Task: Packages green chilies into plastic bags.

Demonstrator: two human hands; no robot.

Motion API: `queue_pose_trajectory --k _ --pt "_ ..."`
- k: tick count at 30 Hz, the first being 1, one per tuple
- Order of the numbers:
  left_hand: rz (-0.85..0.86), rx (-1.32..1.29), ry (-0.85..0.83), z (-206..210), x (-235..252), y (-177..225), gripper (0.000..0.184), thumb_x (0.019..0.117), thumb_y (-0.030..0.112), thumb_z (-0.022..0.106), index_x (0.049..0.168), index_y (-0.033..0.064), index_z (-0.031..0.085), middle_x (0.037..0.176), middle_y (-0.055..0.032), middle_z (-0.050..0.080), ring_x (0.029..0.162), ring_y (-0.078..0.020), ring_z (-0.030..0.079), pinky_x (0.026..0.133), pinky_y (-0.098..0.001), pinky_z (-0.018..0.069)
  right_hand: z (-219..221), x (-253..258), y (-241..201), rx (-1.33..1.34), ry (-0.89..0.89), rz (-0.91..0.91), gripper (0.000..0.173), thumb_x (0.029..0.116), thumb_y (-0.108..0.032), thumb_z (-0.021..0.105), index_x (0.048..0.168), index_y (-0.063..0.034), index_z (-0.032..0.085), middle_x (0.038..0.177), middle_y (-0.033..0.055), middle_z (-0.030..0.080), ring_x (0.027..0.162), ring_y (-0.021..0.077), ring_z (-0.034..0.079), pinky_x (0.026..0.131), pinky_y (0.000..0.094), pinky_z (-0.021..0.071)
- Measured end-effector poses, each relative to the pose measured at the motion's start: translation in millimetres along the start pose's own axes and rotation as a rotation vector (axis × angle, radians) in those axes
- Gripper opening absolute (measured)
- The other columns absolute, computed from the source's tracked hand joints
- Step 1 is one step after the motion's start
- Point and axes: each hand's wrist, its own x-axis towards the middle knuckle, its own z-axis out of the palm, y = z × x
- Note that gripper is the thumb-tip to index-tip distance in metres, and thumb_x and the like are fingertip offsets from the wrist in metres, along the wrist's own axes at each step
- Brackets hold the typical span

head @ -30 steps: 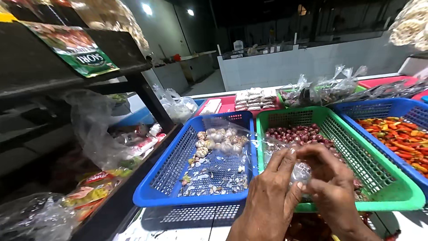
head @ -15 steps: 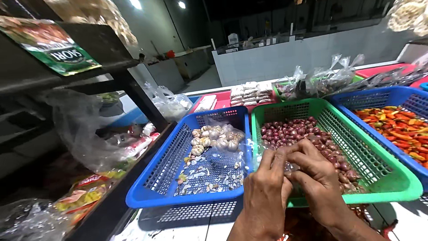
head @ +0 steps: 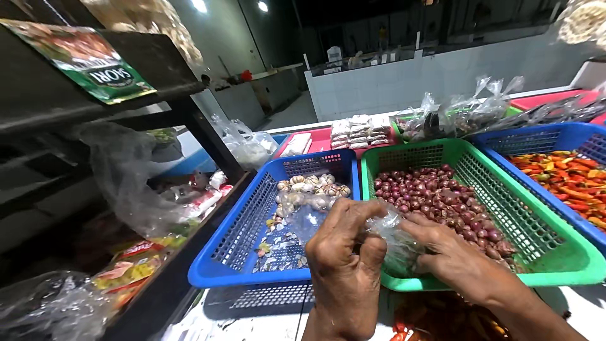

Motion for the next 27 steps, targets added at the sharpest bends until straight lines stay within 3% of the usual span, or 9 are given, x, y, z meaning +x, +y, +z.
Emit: queue_pose_trajectory --k 4,9,11,13,15,17,23,25,27 --pt "-0.025 -0.01 0.002 -2.5 0.9 2.6 0.016 0.0983 0.021 0.062 0.111 0.0157 0.071 0.099 0.0033 0.062 0.058 -0.0043 0.059 0.047 -0.0208 0.0557 4.0 2.0 14.0 0.187 0.276 -0.323 0.014 0.0744 -0.007 0.062 0.082 -0.0163 0.07 0.084 -0.006 0.061 0.073 0.0022 0.06 0.058 0.0202 0.0522" --pt "-0.069 -0.041 0.031 -9.6 3.9 3.4 0.016 0.0977 0.021 0.063 0.112 0.0165 0.07 0.096 0.0034 0.061 0.055 -0.004 0.057 0.045 -0.0195 0.0547 -7.2 -10.1 -5.3 0.099 0.453 -0.615 0.015 0.0875 -0.012 0.06 0.073 -0.0138 0.061 0.072 -0.0082 0.052 0.069 -0.0011 0.052 0.058 0.0132 0.0434" --pt "-0.098 -0.1 0.03 -11.2 4.8 8.2 0.015 0.0983 0.02 0.063 0.112 0.0172 0.07 0.094 0.0025 0.061 0.052 -0.0051 0.057 0.043 -0.0202 0.0544 -11.1 -18.7 -16.3 0.001 0.536 -0.697 0.011 0.0903 -0.013 0.059 0.081 -0.0108 0.064 0.075 -0.0053 0.055 0.071 0.001 0.054 0.061 0.015 0.0451" --pt "-0.107 -0.171 0.012 -13.3 5.2 13.9 0.015 0.0986 0.02 0.064 0.113 0.0157 0.07 0.095 0.0015 0.062 0.051 -0.0053 0.057 0.043 -0.0202 0.0551 -16.0 -30.6 -25.9 -0.031 0.534 -0.7 0.023 0.0952 -0.015 0.06 0.116 -0.0082 0.067 0.089 -0.0011 0.066 0.079 0.0021 0.061 0.071 0.0166 0.0528" --pt "-0.119 -0.182 -0.025 -15.1 5.7 20.3 0.017 0.098 0.019 0.065 0.114 0.0159 0.07 0.097 0.0019 0.063 0.052 -0.0043 0.057 0.042 -0.0193 0.0542 -16.9 -38.7 -34.7 -0.035 0.474 -0.661 0.049 0.0964 -0.015 0.06 0.146 -0.0141 0.055 0.093 0.0003 0.068 0.076 0.003 0.061 0.071 0.0175 0.0534" --pt "-0.116 -0.14 -0.079 -15.5 5.3 24.4 0.024 0.0974 0.017 0.064 0.121 0.0162 0.069 0.103 0.0025 0.064 0.057 -0.0031 0.057 0.045 -0.018 0.0519 -10.2 -43.6 -39.1 -0.095 0.424 -0.613 0.048 0.099 -0.014 0.057 0.147 -0.0157 0.056 0.09 0.0038 0.071 0.073 0.0097 0.064 0.064 0.0254 0.0535" --pt "-0.094 -0.011 -0.226 -5.7 0.3 19.6 0.051 0.0913 0.011 0.059 0.142 0.0148 0.06 0.128 0.0007 0.063 0.068 -0.0007 0.061 0.053 -0.019 0.0546 -2.5 -41.1 -36.0 -0.292 0.374 -0.518 0.044 0.0924 -0.016 0.053 0.134 -0.0155 0.067 0.082 0.0023 0.07 0.065 0.0166 0.064 0.049 0.0371 0.0484" --pt "-0.043 -0.024 -0.288 -4.0 -0.2 21.9 0.056 0.0872 0.006 0.06 0.143 0.0107 0.058 0.129 -0.0033 0.062 0.061 -0.0004 0.058 0.049 -0.0189 0.0532 -0.9 -38.6 -33.5 -0.415 0.433 -0.485 0.035 0.0885 -0.021 0.053 0.117 -0.0165 0.074 0.071 0.0005 0.063 0.054 0.017 0.058 0.042 0.0361 0.0409" --pt "0.035 -0.003 -0.373 -1.1 -2.3 27.6 0.055 0.0862 0.007 0.061 0.141 0.004 0.059 0.129 -0.0082 0.064 0.067 -0.0005 0.057 0.055 -0.0166 0.0499 3.8 -36.7 -31.8 -0.54 0.498 -0.432 0.016 0.0862 -0.027 0.053 0.081 -0.0187 0.066 0.059 -0.002 0.05 0.045 0.0159 0.051 0.037 0.0342 0.0342"
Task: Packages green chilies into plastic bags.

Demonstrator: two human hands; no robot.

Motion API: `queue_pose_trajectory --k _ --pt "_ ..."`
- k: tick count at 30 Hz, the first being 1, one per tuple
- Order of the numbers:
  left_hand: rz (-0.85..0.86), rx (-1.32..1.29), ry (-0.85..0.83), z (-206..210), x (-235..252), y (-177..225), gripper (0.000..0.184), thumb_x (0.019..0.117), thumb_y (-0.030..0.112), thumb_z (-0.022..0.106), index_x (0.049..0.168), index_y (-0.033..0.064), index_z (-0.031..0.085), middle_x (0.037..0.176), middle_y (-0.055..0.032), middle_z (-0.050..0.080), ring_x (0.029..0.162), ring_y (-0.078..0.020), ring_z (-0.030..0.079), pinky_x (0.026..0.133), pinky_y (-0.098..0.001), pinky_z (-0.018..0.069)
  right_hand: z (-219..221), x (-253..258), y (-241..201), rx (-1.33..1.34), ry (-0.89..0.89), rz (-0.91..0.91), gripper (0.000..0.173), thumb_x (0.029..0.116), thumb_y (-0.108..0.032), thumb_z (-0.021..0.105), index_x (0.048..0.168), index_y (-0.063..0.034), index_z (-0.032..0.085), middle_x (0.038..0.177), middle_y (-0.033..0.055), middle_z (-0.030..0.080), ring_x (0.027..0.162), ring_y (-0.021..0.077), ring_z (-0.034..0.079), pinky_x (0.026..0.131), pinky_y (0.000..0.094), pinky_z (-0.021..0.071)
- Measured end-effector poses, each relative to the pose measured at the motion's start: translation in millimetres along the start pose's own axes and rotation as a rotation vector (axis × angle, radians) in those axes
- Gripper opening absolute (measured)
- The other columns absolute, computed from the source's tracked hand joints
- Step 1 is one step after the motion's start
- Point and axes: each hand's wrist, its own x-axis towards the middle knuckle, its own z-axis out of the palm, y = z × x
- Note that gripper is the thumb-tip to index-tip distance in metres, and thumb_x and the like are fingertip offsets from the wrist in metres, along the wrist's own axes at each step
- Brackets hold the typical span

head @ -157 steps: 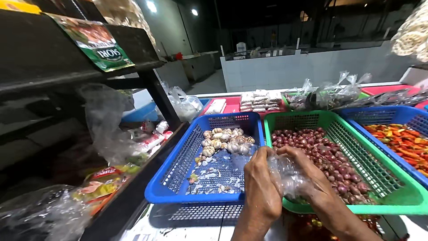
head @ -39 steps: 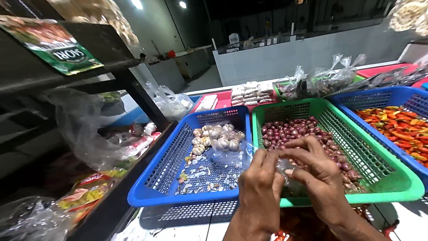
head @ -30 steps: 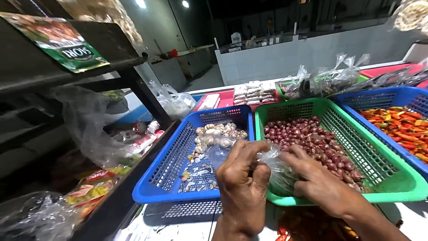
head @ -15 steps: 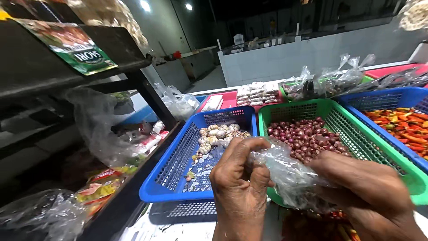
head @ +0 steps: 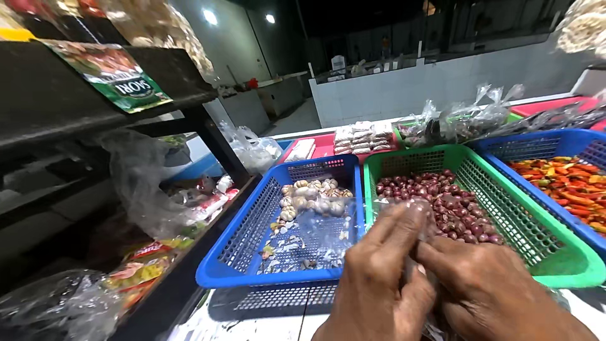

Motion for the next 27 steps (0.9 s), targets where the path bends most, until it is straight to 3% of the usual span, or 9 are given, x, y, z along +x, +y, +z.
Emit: queue_pose_trajectory --k 2,4,8,12,15,18,21,24,27 --pt "0.053 0.042 -0.089 4.7 -0.6 5.6 0.047 0.089 0.011 0.059 0.135 0.0005 0.064 0.129 -0.011 0.066 0.085 -0.0041 0.063 0.07 -0.0178 0.0529 2.9 0.0 -0.9 -0.09 0.04 0.022 0.029 0.0852 -0.031 0.054 0.06 -0.0175 0.052 0.05 -0.0016 0.042 0.04 0.0166 0.047 0.035 0.0339 0.0306" --pt "0.068 0.124 -0.121 9.2 -2.1 8.2 0.041 0.0945 0.011 0.053 0.132 0.0018 0.066 0.132 -0.0102 0.067 0.099 -0.0079 0.069 0.08 -0.0216 0.0565 3.6 1.0 1.7 -0.077 0.041 0.05 0.028 0.0822 -0.03 0.056 0.058 -0.0175 0.051 0.048 -0.0024 0.041 0.04 0.0155 0.048 0.036 0.0335 0.0324" --pt "0.029 0.406 -0.073 17.4 -5.3 -0.7 0.05 0.0897 0.019 0.054 0.138 0.0137 0.065 0.143 -0.0031 0.062 0.064 -0.0115 0.064 0.045 -0.0324 0.0458 -2.6 5.0 17.9 0.296 -0.07 0.247 0.006 0.0753 -0.023 0.059 0.073 -0.0247 0.064 0.059 -0.0129 0.053 0.053 -0.0003 0.055 0.043 0.0255 0.0438" --pt "0.013 0.331 -0.231 6.3 -2.9 -4.8 0.068 0.0874 0.029 0.059 0.152 0.0129 0.049 0.151 -0.0038 0.052 0.066 -0.0075 0.059 0.047 -0.0301 0.0468 -7.5 11.3 27.4 0.68 -0.062 0.404 0.026 0.0683 -0.012 0.06 0.083 -0.0251 0.078 0.065 -0.0116 0.066 0.056 -0.0018 0.06 0.045 0.0199 0.0494" --pt "-0.034 0.319 -0.317 -2.1 -3.6 -3.9 0.087 0.0831 0.045 0.065 0.159 0.0115 0.038 0.157 -0.0067 0.043 0.076 -0.0097 0.063 0.052 -0.0329 0.0506 -4.9 12.4 25.7 0.793 -0.04 0.485 0.032 0.069 -0.009 0.061 0.092 -0.0222 0.08 0.072 -0.006 0.071 0.056 0.0036 0.064 0.046 0.0226 0.0532" --pt "-0.028 0.378 -0.332 -0.6 -4.2 -4.7 0.096 0.079 0.048 0.07 0.16 0.0095 0.034 0.159 -0.0105 0.04 0.079 -0.0142 0.066 0.052 -0.035 0.052 -5.7 13.8 24.9 0.829 0.012 0.54 0.034 0.0683 -0.008 0.061 0.095 -0.0199 0.08 0.074 -0.0036 0.071 0.056 0.0054 0.063 0.046 0.0228 0.0524" --pt "0.003 0.446 -0.225 10.3 -5.5 -7.6 0.082 0.0816 0.045 0.065 0.151 0.0057 0.047 0.139 -0.012 0.055 0.077 -0.0169 0.066 0.051 -0.0348 0.0523 -5.2 15.1 26.5 0.84 0.063 0.557 0.033 0.0676 -0.008 0.063 0.095 -0.019 0.078 0.076 -0.0025 0.071 0.057 0.0071 0.063 0.046 0.0237 0.0515" --pt "-0.015 0.442 -0.003 19.6 -4.5 -9.9 0.045 0.0863 0.03 0.058 0.121 0.0034 0.069 0.096 -0.008 0.062 0.062 -0.0141 0.059 0.045 -0.0302 0.0476 -7.7 17.3 32.7 0.992 0.062 0.546 0.037 0.0703 -0.007 0.065 0.107 -0.0125 0.067 0.074 0.001 0.064 0.056 0.008 0.06 0.048 0.0223 0.0523" --pt "-0.092 0.277 0.151 16.1 -2.0 -14.9 0.023 0.0961 0.027 0.054 0.096 0.013 0.072 0.081 0.0027 0.058 0.064 -0.0024 0.054 0.051 -0.0182 0.0462 -14.6 18.8 44.9 1.334 -0.001 0.458 0.043 0.0797 -0.014 0.062 0.122 -0.0117 0.064 0.075 0.0018 0.066 0.058 0.004 0.06 0.05 0.017 0.0497"
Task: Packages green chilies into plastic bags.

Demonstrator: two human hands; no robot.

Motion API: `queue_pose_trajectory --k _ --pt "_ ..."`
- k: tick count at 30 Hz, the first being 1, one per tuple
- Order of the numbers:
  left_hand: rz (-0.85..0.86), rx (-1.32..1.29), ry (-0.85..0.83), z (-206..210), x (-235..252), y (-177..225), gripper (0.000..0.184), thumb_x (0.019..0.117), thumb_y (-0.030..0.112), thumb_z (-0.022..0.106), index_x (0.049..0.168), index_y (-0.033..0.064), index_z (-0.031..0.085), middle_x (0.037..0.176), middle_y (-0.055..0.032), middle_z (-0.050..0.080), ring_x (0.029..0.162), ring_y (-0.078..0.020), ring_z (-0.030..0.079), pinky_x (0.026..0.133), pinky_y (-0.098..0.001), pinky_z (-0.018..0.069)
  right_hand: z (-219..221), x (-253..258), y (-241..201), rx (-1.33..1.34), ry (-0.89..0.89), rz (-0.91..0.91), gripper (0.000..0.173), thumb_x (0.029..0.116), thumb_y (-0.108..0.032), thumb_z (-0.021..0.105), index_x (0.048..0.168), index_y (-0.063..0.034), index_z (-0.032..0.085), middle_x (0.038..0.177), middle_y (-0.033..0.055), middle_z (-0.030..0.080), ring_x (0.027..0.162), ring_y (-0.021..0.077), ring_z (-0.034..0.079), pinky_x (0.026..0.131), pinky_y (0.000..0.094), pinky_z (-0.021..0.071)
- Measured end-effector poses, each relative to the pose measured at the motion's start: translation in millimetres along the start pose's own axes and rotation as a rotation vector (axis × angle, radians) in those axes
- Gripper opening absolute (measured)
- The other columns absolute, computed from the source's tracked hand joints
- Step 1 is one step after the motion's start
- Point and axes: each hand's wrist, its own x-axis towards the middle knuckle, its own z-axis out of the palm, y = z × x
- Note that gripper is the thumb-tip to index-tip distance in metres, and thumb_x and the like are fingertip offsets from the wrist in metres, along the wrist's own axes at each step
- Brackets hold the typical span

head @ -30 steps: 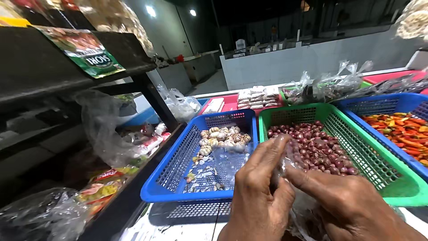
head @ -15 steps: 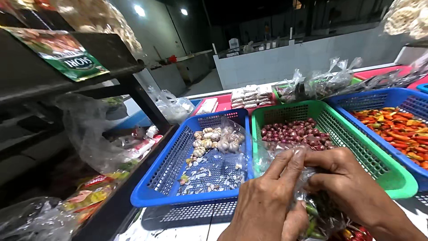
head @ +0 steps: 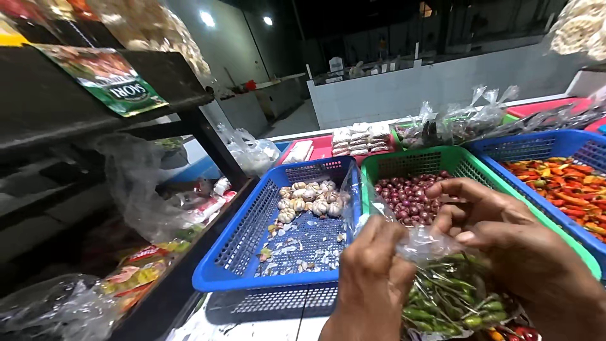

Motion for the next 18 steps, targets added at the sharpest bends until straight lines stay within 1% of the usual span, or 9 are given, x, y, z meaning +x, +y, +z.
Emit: queue_pose_trajectory --k 2,5,7,9,12,13,15,17,18 --pt "-0.091 -0.151 0.06 -2.7 2.1 -5.0 0.016 0.0956 0.026 0.058 0.093 0.0167 0.071 0.082 0.0076 0.059 0.066 0.0016 0.055 0.054 -0.0149 0.0478 -11.4 2.1 -4.0 0.2 -0.17 0.015 0.044 0.0878 -0.022 0.06 0.13 -0.0083 0.061 0.09 0.0072 0.069 0.072 0.007 0.066 0.059 0.0167 0.0536" --pt "-0.198 -0.391 0.213 -3.7 4.5 -9.5 0.009 0.093 0.012 0.061 0.094 0.0161 0.069 0.083 0.0081 0.065 0.065 0.0005 0.06 0.053 -0.0152 0.0512 -19.5 4.4 -5.6 0.354 -0.235 0.01 0.045 0.0925 -0.024 0.056 0.132 -0.0046 0.059 0.112 0.0147 0.069 0.093 0.0175 0.072 0.074 0.0274 0.0619" --pt "-0.25 -0.515 0.321 -5.2 6.9 -13.0 0.012 0.0957 0.006 0.06 0.096 0.0154 0.068 0.078 0.009 0.067 0.063 0.0015 0.063 0.053 -0.0143 0.0526 -17.0 6.3 -3.6 0.26 -0.179 -0.05 0.048 0.0963 -0.033 0.056 0.136 -0.0066 0.057 0.116 0.0128 0.067 0.097 0.0175 0.071 0.074 0.0287 0.0623" --pt "-0.313 -0.611 0.439 -6.0 8.8 -16.7 0.018 0.0971 0.0 0.055 0.097 0.0128 0.067 0.077 0.0083 0.067 0.067 0.0015 0.065 0.057 -0.015 0.055 -1.9 5.6 0.7 0.156 -0.089 -0.121 0.057 0.0987 -0.048 0.055 0.141 -0.0093 0.056 0.113 0.0071 0.067 0.092 0.0121 0.07 0.067 0.024 0.0607" --pt "-0.471 -0.795 0.581 -7.3 7.0 -16.8 0.027 0.106 0.009 0.039 0.101 0.014 0.066 0.082 0.0091 0.07 0.076 0.0027 0.068 0.066 -0.0163 0.0582 30.7 -0.9 11.7 0.121 -0.071 -0.116 0.073 0.0931 -0.068 0.054 0.15 -0.0228 0.048 0.122 -0.0009 0.066 0.098 0.0092 0.068 0.072 0.0257 0.0602" --pt "-0.529 -0.888 0.607 -7.5 4.4 -14.3 0.032 0.1085 0.017 0.034 0.102 0.0156 0.065 0.083 0.0087 0.071 0.078 0.0023 0.068 0.067 -0.017 0.0584 42.0 -4.3 18.0 0.059 -0.064 -0.131 0.075 0.0919 -0.068 0.056 0.154 -0.0276 0.044 0.129 -0.0028 0.063 0.104 0.0093 0.067 0.077 0.0272 0.0601" --pt "-0.613 -1.033 0.589 -6.7 -3.8 -6.1 0.036 0.1102 0.028 0.029 0.101 0.0193 0.062 0.079 0.0092 0.068 0.074 0.0031 0.067 0.065 -0.0172 0.0576 58.5 -13.0 32.9 -0.198 -0.065 -0.305 0.075 0.0984 -0.061 0.052 0.161 -0.0245 0.031 0.145 0.0006 0.054 0.118 0.0072 0.06 0.093 0.0275 0.0554" --pt "-0.61 -1.13 0.546 -3.0 -15.1 4.0 0.03 0.1077 0.019 0.034 0.095 0.0159 0.061 0.074 0.0072 0.066 0.069 0.0016 0.066 0.063 -0.0173 0.0564 67.7 -21.3 41.7 -0.42 -0.01 -0.494 0.067 0.1065 -0.052 0.043 0.16 -0.0147 0.029 0.139 0.0082 0.052 0.122 0.0056 0.055 0.104 0.0254 0.0488" --pt "-0.59 -1.171 0.519 -1.2 -19.1 8.2 0.031 0.1074 0.017 0.035 0.093 0.0151 0.063 0.074 0.0064 0.066 0.069 0.001 0.066 0.064 -0.0173 0.0566 69.6 -25.8 43.0 -0.453 0.023 -0.535 0.061 0.1086 -0.049 0.039 0.157 -0.0126 0.033 0.14 0.0068 0.053 0.124 0.0018 0.054 0.107 0.0226 0.0465"
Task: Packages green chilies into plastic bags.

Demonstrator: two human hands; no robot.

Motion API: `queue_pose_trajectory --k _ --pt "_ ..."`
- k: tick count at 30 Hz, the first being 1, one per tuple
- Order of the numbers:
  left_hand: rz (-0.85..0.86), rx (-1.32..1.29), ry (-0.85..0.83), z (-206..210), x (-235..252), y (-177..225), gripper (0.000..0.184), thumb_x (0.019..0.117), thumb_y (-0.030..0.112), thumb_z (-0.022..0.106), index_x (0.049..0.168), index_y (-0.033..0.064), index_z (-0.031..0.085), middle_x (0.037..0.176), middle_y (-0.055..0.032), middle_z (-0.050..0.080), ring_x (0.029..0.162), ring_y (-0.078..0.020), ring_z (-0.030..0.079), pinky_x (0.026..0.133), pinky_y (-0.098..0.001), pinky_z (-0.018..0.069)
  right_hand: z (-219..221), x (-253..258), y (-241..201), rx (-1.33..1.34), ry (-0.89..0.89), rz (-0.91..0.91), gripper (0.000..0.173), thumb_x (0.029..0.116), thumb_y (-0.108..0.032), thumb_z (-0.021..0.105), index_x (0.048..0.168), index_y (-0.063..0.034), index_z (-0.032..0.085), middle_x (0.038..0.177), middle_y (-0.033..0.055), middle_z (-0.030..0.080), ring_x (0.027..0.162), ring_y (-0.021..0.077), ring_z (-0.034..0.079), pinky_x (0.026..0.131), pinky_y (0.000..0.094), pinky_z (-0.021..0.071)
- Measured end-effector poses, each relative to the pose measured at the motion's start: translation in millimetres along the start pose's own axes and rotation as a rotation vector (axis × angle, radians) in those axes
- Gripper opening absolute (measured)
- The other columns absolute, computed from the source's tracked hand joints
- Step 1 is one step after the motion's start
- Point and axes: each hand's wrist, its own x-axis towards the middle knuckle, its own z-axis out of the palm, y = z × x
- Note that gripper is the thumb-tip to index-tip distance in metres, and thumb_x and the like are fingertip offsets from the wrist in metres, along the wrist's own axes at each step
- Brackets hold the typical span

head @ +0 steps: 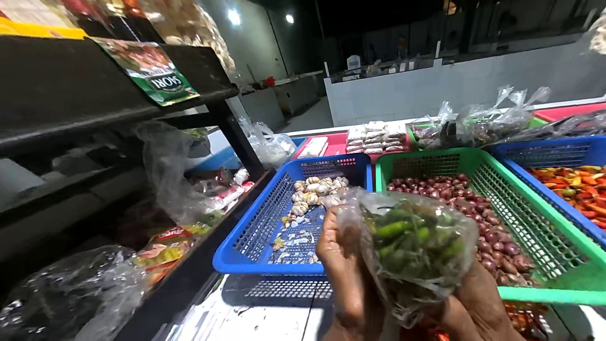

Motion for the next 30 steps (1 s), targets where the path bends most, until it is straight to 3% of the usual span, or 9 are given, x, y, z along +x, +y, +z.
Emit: queue_pose_trajectory --k 4,7,10,15,19,22,25,28,30 --pt "0.162 0.389 -0.094 15.3 8.4 2.6 0.025 0.1038 0.01 0.042 0.12 0.011 0.062 0.095 -0.0001 0.07 0.082 -0.007 0.069 0.069 -0.0247 0.0599 -11.5 4.3 -5.6 -0.001 0.144 0.068 0.05 0.1102 -0.044 0.036 0.148 -0.0141 0.051 0.131 -0.0078 0.065 0.115 -0.0069 0.059 0.099 0.0166 0.0504" --pt "0.184 0.589 -0.143 19.5 13.0 6.0 0.039 0.0925 0.002 0.051 0.129 0.0126 0.061 0.103 -0.0044 0.066 0.059 -0.0117 0.064 0.046 -0.0272 0.0569 -29.5 19.8 -1.3 0.126 0.281 0.229 0.033 0.1075 -0.036 0.048 0.13 -0.0219 0.068 0.106 -0.0118 0.072 0.092 -0.0027 0.067 0.079 0.0184 0.0588" --pt "0.19 0.614 -0.209 19.8 12.2 8.1 0.051 0.0856 0.002 0.059 0.135 0.0148 0.061 0.109 -0.0062 0.061 0.051 -0.0145 0.06 0.042 -0.0309 0.0565 -48.7 29.9 1.5 0.182 0.353 0.289 0.029 0.1041 -0.018 0.05 0.118 -0.0192 0.075 0.1 -0.0093 0.074 0.085 -0.0009 0.069 0.072 0.0177 0.0595" --pt "0.195 0.818 -0.384 17.2 10.8 4.9 0.062 0.0893 0.031 0.064 0.147 0.0128 0.053 0.123 -0.0048 0.059 0.067 -0.004 0.06 0.055 -0.0225 0.0547 -59.0 39.0 -3.3 0.112 0.337 0.259 0.025 0.0989 -0.011 0.054 0.098 -0.0191 0.078 0.085 -0.0105 0.072 0.072 -0.0033 0.066 0.063 0.0136 0.0564" --pt "0.187 0.859 -0.433 13.9 14.6 2.6 0.085 0.0888 0.069 0.055 0.145 0.0061 0.054 0.12 -0.007 0.06 0.067 -0.0044 0.061 0.056 -0.0238 0.0558 -67.3 59.4 -11.2 -0.049 0.198 0.265 0.022 0.0975 -0.012 0.056 0.085 -0.0176 0.072 0.071 -0.0071 0.064 0.058 0.0004 0.06 0.049 0.0155 0.0511" --pt "0.156 0.804 -0.385 13.4 14.9 3.4 0.094 0.0857 0.078 0.052 0.146 0.0063 0.051 0.119 -0.0063 0.06 0.064 -0.0059 0.061 0.055 -0.0253 0.0576 -74.6 81.2 -18.3 -0.262 0.074 0.216 0.022 0.0986 -0.014 0.054 0.083 -0.0171 0.07 0.066 -0.007 0.061 0.054 0.0014 0.057 0.044 0.0162 0.0459" --pt "0.189 0.805 -0.321 12.1 16.6 2.0 0.083 0.0899 0.065 0.056 0.15 0.0083 0.048 0.127 -0.0074 0.058 0.075 -0.0066 0.066 0.062 -0.0267 0.0605 -75.0 97.8 -25.9 -0.473 0.008 0.122 0.017 0.0965 -0.018 0.057 0.084 -0.0199 0.068 0.064 -0.0104 0.058 0.053 -0.0004 0.054 0.043 0.0178 0.0422" --pt "0.18 0.749 -0.323 12.0 15.4 0.6 0.071 0.0899 0.038 0.059 0.152 0.0069 0.045 0.145 -0.0096 0.056 0.12 -0.0104 0.062 0.095 -0.03 0.0554 -72.3 109.9 -31.5 -0.504 -0.037 0.054 0.015 0.0947 -0.017 0.058 0.086 -0.0192 0.07 0.067 -0.0109 0.06 0.058 -0.0012 0.057 0.047 0.0185 0.0453" --pt "0.131 0.698 -0.304 16.2 12.9 3.4 0.067 0.0837 0.018 0.059 0.148 0.0067 0.048 0.134 -0.0079 0.062 0.107 -0.0095 0.067 0.087 -0.0295 0.0591 -71.1 119.5 -29.6 -0.476 -0.046 0.024 0.016 0.0937 -0.016 0.058 0.083 -0.0192 0.07 0.066 -0.011 0.06 0.057 -0.0014 0.057 0.048 0.0184 0.0449"
